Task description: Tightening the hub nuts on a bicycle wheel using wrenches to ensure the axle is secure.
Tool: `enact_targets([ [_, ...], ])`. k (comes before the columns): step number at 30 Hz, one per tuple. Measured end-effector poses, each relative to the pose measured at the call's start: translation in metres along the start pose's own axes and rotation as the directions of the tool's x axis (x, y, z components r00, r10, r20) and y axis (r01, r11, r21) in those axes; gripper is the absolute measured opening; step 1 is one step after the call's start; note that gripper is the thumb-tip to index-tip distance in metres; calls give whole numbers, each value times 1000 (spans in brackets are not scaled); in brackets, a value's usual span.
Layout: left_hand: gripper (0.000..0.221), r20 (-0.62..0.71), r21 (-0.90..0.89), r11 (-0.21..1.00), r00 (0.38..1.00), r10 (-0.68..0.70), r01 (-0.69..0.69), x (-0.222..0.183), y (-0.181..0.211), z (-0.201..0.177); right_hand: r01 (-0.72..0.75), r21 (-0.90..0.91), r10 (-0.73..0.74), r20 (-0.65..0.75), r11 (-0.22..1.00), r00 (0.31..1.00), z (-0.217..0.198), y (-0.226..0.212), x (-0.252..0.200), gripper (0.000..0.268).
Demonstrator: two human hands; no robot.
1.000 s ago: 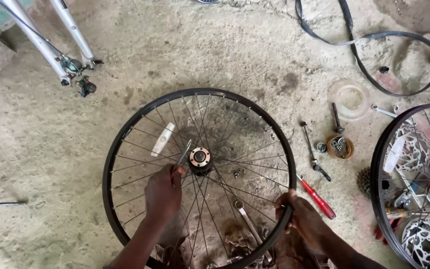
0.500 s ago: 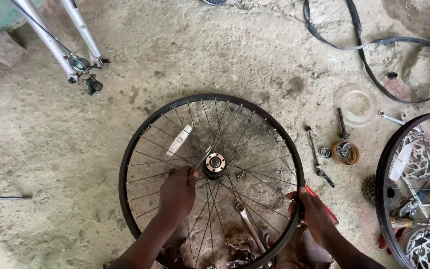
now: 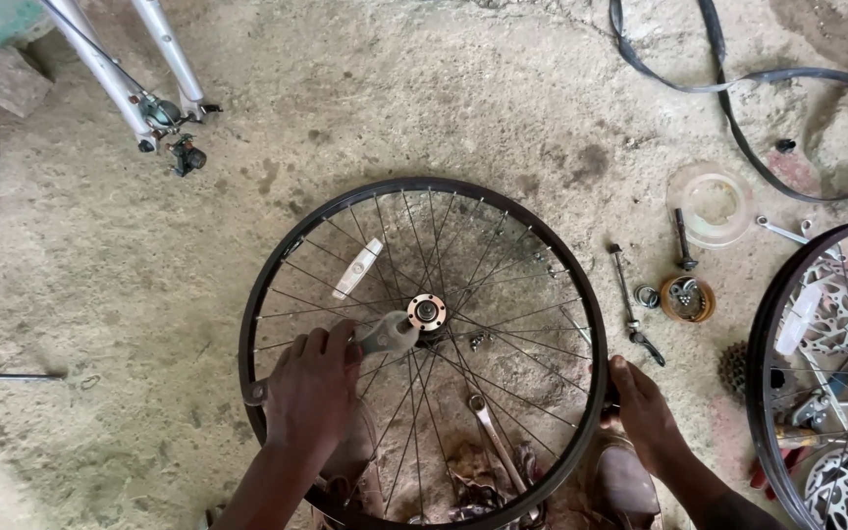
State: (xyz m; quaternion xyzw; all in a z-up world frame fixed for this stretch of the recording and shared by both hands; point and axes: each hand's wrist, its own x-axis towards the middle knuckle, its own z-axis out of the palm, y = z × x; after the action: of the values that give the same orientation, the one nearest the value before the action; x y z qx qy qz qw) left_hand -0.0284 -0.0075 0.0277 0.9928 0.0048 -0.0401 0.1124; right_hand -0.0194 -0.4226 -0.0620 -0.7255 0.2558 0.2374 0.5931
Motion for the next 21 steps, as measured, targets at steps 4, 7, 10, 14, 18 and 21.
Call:
enact_targets([
  [4,56,123,48,999,992,-26,20,4,-4,9,53,68,-55,18,996,998,-5,8,7,53],
  [7,47,116,-29,1000,993,-5,8,7,-1,7,34,59,-35,19,998,999,-6,10,7,53],
  [10,34,140,-100,995,990,8,6,10,4,0,38,59,-40,37,998,999,-6,9,8,54],
  [14,34,164,-159,987,986,8,19,10,5,3,25,38,-26,29,999,999,-6,10,9,56],
  [18,37,184,-167,986,983,16,16,13,8,9,10,44,-11,27,999,1000,-8,11,9,56],
  [21,42,364,-242,942,922,-133,232,20,29,-10,-4,50,3,10,999,1000,-9,11,12,52],
])
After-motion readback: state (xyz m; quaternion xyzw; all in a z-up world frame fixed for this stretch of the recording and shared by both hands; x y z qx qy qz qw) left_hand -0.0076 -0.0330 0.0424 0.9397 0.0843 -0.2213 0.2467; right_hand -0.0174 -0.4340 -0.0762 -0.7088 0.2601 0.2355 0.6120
